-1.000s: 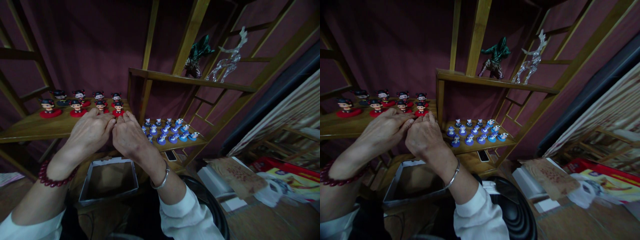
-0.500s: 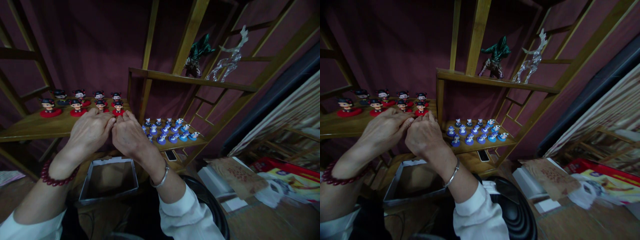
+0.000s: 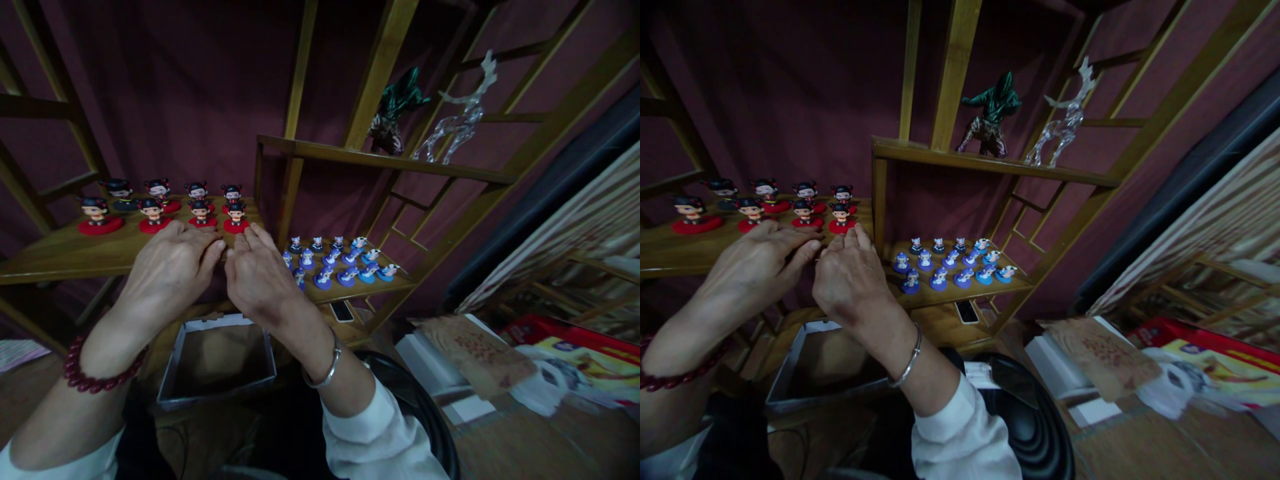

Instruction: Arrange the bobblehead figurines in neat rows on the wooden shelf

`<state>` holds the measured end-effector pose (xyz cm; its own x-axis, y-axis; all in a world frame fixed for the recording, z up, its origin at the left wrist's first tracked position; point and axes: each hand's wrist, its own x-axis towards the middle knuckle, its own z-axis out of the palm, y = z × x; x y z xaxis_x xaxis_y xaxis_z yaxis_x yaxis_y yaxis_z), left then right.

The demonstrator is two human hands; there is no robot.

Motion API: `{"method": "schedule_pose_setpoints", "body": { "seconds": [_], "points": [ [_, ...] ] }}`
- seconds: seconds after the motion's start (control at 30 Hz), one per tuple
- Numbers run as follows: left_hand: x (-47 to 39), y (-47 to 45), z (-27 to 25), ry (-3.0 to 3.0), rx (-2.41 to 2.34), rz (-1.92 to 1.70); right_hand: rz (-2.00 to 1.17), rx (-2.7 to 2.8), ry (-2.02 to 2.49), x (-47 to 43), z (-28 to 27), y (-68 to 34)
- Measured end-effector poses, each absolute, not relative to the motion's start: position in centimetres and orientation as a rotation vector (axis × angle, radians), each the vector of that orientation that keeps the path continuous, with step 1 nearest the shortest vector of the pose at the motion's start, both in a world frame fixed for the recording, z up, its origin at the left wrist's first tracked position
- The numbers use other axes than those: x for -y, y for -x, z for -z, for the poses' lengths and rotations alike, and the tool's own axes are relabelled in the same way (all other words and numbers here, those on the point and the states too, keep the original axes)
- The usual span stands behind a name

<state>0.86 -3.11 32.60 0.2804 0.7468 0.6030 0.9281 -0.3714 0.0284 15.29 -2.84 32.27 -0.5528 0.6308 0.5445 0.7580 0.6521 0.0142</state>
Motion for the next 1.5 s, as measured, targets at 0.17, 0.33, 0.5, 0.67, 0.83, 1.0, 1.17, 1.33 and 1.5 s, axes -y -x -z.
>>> {"method": "schedule_pose_setpoints", "body": {
  "seconds": [0.17,0.33,0.5,0.67,0.83,1.0,1.17,1.33,1.5],
  "points": [
    [3.3,-0.9,-32.5,2.228,1.503,0.791,0.33,2.33,1.024,2.7,-31.6,-15.6],
    [3.3,-0.9,-32.5,2.225,1.519,0.755,0.307,2.321,1.035,2.8,-31.7,-15.7],
    [3.5,-1.1,-32.6,2.22,1.545,0.74,0.26,2.319,1.068,2.9,-31.9,-15.7],
    [3.9,-1.2,-32.3,2.234,1.507,0.806,0.279,2.311,1.019,2.9,-31.8,-15.8],
    [4.3,-1.4,-31.6,2.233,1.468,0.902,0.282,2.297,0.981,2.9,-31.6,-16.0],
    [4.5,-1.9,-31.2,2.222,1.476,0.956,0.276,2.291,0.933,2.8,-31.4,-16.2],
    [4.6,-2.2,-31.1,2.214,1.47,0.966,0.275,2.286,0.904,2.8,-31.3,-16.6],
    [4.7,-2.4,-31.1,2.2,1.478,0.938,0.312,2.303,0.84,2.4,-31.2,-16.8],
    [5.2,-2.7,-31.0,2.183,1.506,0.955,0.287,2.298,0.82,2.2,-30.9,-16.9]
  ]
}}
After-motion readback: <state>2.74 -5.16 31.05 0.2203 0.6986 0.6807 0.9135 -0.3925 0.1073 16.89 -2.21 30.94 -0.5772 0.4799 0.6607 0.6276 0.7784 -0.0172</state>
